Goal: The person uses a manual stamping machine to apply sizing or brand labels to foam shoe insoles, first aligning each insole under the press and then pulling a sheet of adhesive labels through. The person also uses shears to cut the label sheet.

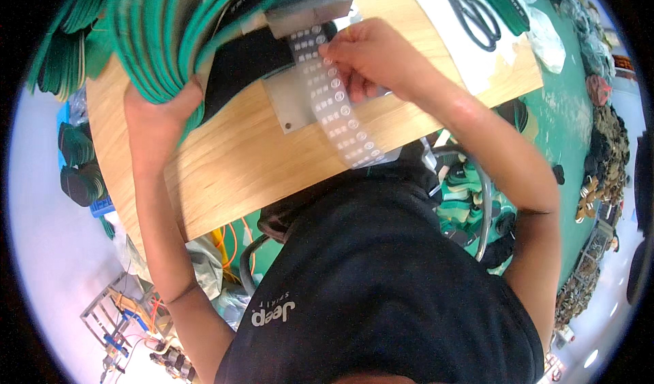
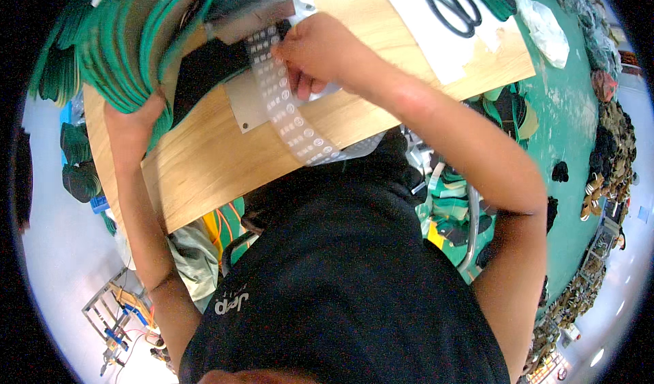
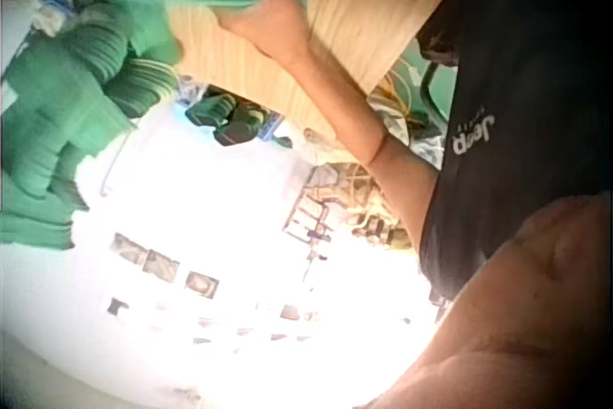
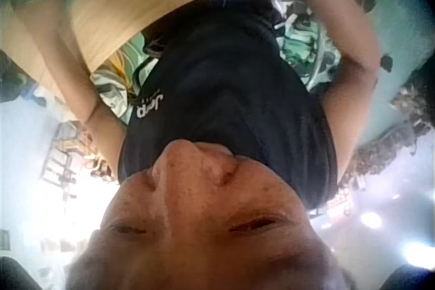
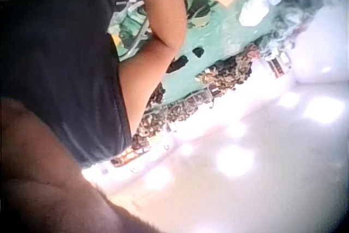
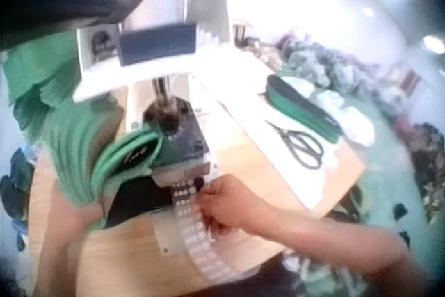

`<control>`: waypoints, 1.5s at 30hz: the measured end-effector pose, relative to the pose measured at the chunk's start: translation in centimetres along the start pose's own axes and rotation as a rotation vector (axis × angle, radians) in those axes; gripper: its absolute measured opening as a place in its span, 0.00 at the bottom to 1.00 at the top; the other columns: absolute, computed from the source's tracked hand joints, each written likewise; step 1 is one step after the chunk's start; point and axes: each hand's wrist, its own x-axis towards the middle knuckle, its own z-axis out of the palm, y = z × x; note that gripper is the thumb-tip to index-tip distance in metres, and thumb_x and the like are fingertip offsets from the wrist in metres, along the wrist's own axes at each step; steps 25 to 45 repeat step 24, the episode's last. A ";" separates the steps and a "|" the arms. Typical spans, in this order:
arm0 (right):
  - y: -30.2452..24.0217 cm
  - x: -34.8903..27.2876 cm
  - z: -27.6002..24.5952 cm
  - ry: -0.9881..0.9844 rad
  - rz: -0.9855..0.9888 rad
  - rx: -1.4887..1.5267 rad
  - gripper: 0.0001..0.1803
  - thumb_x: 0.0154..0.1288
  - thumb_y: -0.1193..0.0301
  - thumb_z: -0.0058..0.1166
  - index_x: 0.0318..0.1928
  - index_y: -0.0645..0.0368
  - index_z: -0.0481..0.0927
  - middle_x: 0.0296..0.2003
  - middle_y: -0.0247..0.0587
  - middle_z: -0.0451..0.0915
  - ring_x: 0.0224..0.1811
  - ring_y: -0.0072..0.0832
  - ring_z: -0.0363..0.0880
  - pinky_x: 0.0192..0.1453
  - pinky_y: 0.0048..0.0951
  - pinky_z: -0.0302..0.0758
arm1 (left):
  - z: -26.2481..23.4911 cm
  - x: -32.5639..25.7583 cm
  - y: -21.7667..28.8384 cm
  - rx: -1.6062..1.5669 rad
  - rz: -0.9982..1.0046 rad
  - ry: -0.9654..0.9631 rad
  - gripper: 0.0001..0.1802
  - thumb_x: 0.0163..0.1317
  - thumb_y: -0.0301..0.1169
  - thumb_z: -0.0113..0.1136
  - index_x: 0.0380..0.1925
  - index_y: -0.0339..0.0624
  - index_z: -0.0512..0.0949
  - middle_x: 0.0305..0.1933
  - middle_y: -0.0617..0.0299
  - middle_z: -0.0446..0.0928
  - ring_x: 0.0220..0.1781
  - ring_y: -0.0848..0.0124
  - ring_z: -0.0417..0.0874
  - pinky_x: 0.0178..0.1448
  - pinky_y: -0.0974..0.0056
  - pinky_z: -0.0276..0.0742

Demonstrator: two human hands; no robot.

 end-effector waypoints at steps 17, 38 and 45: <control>-8.5 5.6 -27.2 0.637 -0.445 -0.861 0.32 0.61 0.45 0.51 0.42 0.66 0.81 0.42 0.55 0.81 0.46 0.43 0.79 0.51 0.38 0.71 | -5.2 1.9 -3.7 -0.120 -0.164 -0.700 0.56 0.33 0.43 0.78 0.63 0.29 0.61 0.58 0.53 0.68 0.62 0.62 0.67 0.68 0.63 0.57; 4.0 5.4 -33.9 0.546 -0.120 -0.932 0.45 0.53 0.35 0.53 0.54 0.64 0.76 0.51 0.54 0.77 0.52 0.42 0.76 0.64 0.37 0.65 | -4.5 1.2 -1.5 -0.171 -0.235 -0.591 0.48 0.30 0.43 0.78 0.53 0.35 0.67 0.47 0.56 0.75 0.50 0.67 0.76 0.56 0.63 0.70; 4.0 5.4 -33.9 0.546 -0.120 -0.932 0.45 0.53 0.35 0.53 0.54 0.64 0.76 0.51 0.54 0.77 0.52 0.42 0.76 0.64 0.37 0.65 | -4.5 1.2 -1.5 -0.171 -0.235 -0.591 0.48 0.30 0.43 0.78 0.53 0.35 0.67 0.47 0.56 0.75 0.50 0.67 0.76 0.56 0.63 0.70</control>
